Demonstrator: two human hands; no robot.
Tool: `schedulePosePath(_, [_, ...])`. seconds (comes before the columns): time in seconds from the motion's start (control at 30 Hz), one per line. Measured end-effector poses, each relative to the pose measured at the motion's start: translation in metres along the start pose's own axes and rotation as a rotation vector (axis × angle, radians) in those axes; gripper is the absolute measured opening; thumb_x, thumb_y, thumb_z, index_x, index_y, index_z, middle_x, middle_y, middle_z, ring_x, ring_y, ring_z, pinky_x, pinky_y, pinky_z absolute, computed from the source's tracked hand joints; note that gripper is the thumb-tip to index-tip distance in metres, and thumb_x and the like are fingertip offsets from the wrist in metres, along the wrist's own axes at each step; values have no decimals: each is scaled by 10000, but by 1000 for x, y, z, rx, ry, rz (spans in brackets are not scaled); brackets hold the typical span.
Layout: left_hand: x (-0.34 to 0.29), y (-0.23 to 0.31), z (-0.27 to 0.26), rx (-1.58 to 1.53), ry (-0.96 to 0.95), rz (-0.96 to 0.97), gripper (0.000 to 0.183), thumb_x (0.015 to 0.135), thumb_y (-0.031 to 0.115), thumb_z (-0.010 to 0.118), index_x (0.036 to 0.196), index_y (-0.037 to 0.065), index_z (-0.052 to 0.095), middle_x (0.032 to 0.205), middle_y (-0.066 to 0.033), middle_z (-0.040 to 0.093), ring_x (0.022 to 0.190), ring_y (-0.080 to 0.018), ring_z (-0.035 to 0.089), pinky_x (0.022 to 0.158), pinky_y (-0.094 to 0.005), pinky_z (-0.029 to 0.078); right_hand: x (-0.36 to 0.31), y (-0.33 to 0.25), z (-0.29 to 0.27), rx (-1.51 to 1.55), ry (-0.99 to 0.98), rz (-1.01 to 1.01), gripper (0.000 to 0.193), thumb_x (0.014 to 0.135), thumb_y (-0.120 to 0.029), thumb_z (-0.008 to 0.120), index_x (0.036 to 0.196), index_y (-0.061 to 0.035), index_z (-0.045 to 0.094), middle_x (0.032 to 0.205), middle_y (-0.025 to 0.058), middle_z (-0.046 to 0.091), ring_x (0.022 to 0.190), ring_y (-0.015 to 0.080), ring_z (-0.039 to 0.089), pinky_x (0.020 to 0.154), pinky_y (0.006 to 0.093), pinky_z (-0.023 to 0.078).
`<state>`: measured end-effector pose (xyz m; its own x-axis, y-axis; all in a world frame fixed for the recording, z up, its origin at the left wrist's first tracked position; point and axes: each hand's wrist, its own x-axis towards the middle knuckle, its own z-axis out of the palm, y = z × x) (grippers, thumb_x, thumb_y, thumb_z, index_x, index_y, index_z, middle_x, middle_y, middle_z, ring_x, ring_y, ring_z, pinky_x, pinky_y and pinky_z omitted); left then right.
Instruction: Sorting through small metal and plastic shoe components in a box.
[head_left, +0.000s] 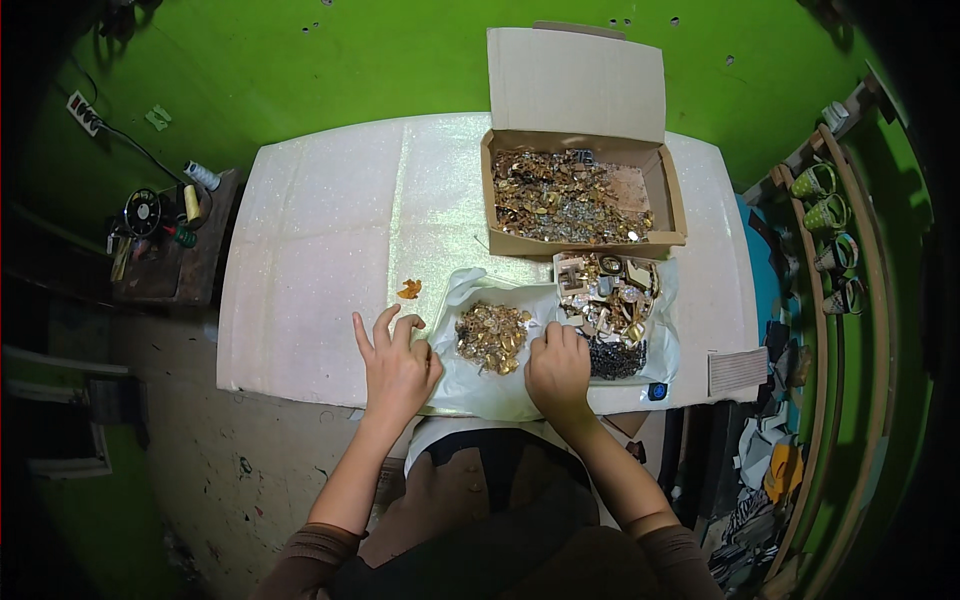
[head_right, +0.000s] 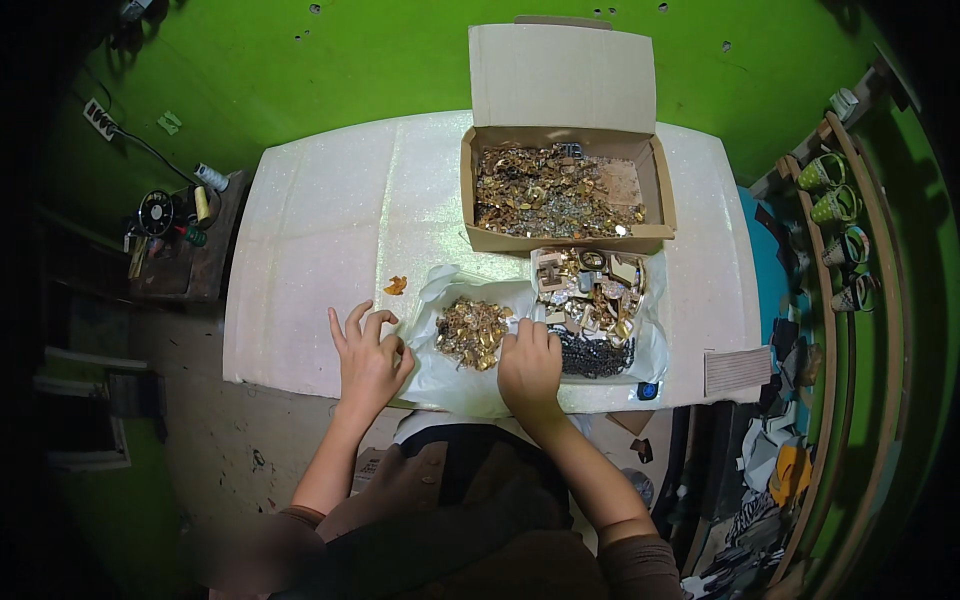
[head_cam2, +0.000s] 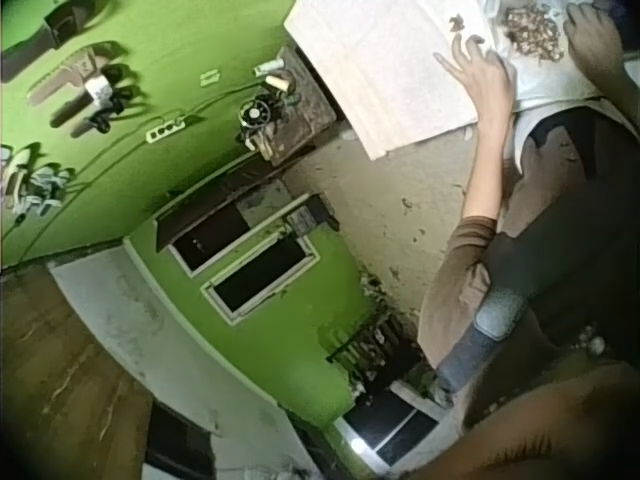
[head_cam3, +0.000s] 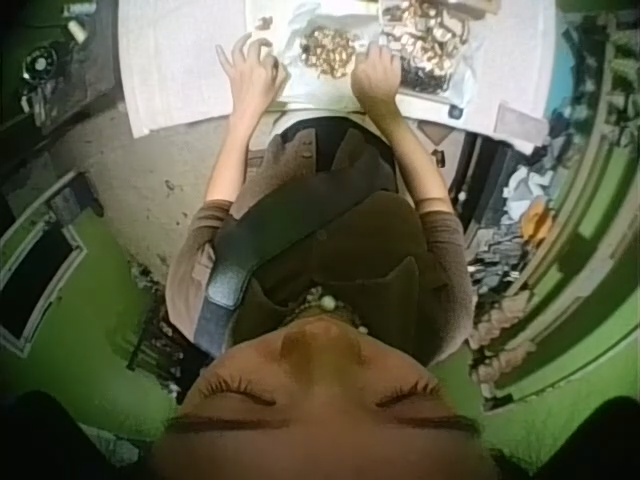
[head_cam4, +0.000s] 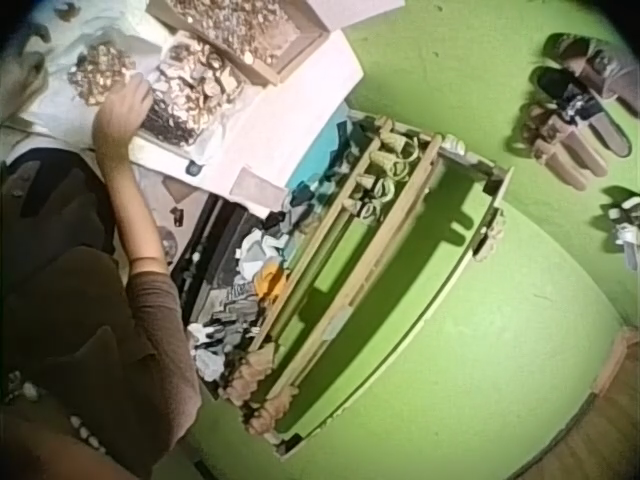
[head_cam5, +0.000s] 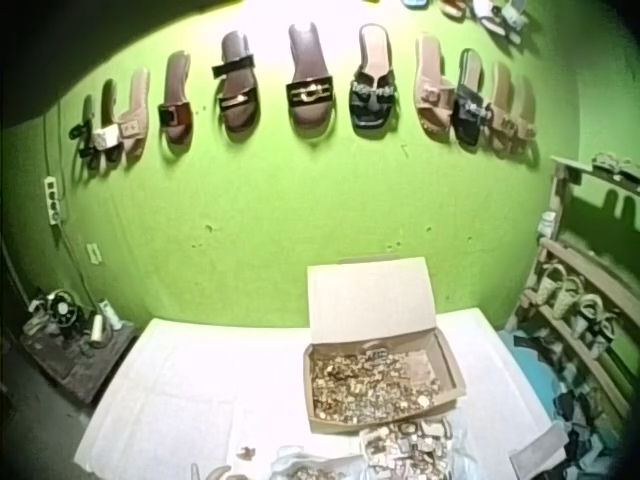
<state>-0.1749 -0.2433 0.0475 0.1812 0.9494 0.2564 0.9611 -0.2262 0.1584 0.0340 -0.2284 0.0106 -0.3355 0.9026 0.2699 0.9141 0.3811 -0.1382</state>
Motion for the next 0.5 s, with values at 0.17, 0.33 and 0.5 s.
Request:
schedulePosePath(0.17, [1, -1, 7, 59, -166, 6, 135, 644, 155, 646, 675, 37, 588, 1024, -105, 488, 1148, -336, 350, 984, -628, 105, 1, 0, 3, -52, -46, -19, 73, 686, -89, 488, 676, -34, 536, 761, 105, 472, 764, 246, 465, 689, 350, 357])
schedulePosePath(0.33, [10, 18, 0, -33, -106, 22, 226, 676, 190, 646, 848, 55, 588, 1053, -122, 478, 1156, -342, 345, 999, -596, 127, 2, -2, 0, 45, 8, -74, 160, 673, -146, 594, 795, -43, 571, 821, 111, 485, 851, 273, 480, 773, 381, 374])
schedulePosePath(0.5, [18, 38, 4, -174, -110, 102, 239, 748, 189, 592, 948, 58, 580, 1132, -139, 464, 1108, -305, 422, 1004, -489, 236, -1, 2, -11, 404, 0, -52, 103, 711, -86, 553, 794, -26, 568, 896, 132, 502, 868, 286, 501, 790, 388, 405])
